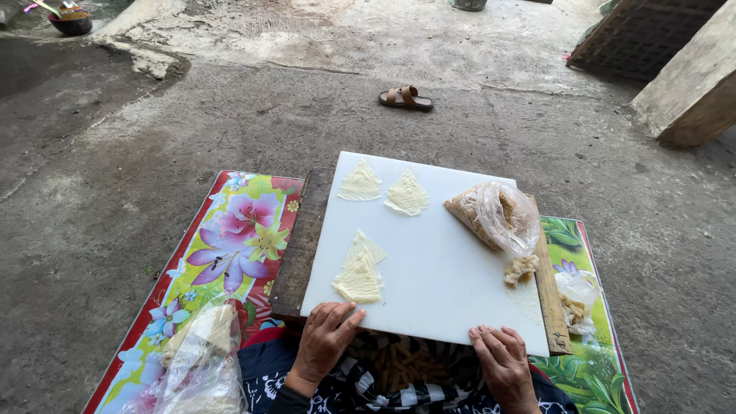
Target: The person folds thin dough triangles around a filling using a spoon and by hand.
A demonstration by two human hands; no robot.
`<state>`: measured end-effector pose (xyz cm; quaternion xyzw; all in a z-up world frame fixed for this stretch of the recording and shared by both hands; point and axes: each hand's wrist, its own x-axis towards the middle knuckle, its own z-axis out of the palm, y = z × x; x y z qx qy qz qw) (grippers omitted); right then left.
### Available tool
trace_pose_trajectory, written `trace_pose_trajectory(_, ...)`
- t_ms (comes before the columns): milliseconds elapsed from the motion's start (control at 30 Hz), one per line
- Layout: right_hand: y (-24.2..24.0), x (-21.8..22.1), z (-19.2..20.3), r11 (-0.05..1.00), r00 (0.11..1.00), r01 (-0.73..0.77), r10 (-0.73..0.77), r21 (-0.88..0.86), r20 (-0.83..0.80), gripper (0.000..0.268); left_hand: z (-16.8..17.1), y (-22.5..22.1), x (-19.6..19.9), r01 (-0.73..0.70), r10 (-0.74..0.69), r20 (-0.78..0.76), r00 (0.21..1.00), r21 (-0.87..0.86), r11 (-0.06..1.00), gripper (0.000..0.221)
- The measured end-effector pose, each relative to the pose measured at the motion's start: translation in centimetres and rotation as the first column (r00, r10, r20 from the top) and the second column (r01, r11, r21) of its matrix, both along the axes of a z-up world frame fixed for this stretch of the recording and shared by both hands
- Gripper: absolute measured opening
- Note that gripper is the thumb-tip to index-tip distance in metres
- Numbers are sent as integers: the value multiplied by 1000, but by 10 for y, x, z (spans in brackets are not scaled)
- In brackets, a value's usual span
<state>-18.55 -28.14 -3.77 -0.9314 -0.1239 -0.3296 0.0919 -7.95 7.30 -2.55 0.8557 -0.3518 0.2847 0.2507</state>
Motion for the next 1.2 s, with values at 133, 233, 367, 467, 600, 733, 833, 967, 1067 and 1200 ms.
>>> trace_pose_trajectory(133,-4,-4,-14,998,997,-57,57,4,47,35,1,4,0,-6,6,-9,1000,36,999,39)
trace_pose_trajectory(233,-11,-13,-24,996,995,-86,86,-12,54,32,-4,8,-7,-2,-2,48,999,76,997,41)
trace_pose_trajectory(367,-12,-24,-43,997,991,-74,76,-22,114,27,-16,11,-23,-13,9,97,995,40,999,40)
trace_pose_trajectory(467,-6,-38,-54,1000,1000,-10,10,-17,-2,28,-20,13,-29,-66,62,84,995,41,997,39)
trace_pose_trajectory(600,-7,-41,-54,1000,999,-10,10,1,-35,31,-7,20,-28,16,-15,-69,997,6,1000,41)
trace_pose_trajectory(733,-6,-38,-47,1000,1000,-23,24,21,-17,32,5,22,-24,25,-48,-201,978,-115,993,40)
trace_pose_trajectory(833,-2,-38,-39,999,999,-19,21,41,-27,33,7,15,-18,-116,45,-306,951,-215,970,26)
trace_pose_trajectory(967,-3,-35,-40,999,1000,-25,25,45,0,33,24,11,-7,-214,124,-338,933,-246,945,32)
trace_pose_trajectory(1067,-2,-32,-52,999,998,2,-4,39,59,32,37,10,-2,-184,128,-298,946,-168,968,28)
trace_pose_trajectory(1200,-1,-31,-51,994,999,39,-37,103,-20,38,37,10,2,-171,107,-328,938,-171,970,18)
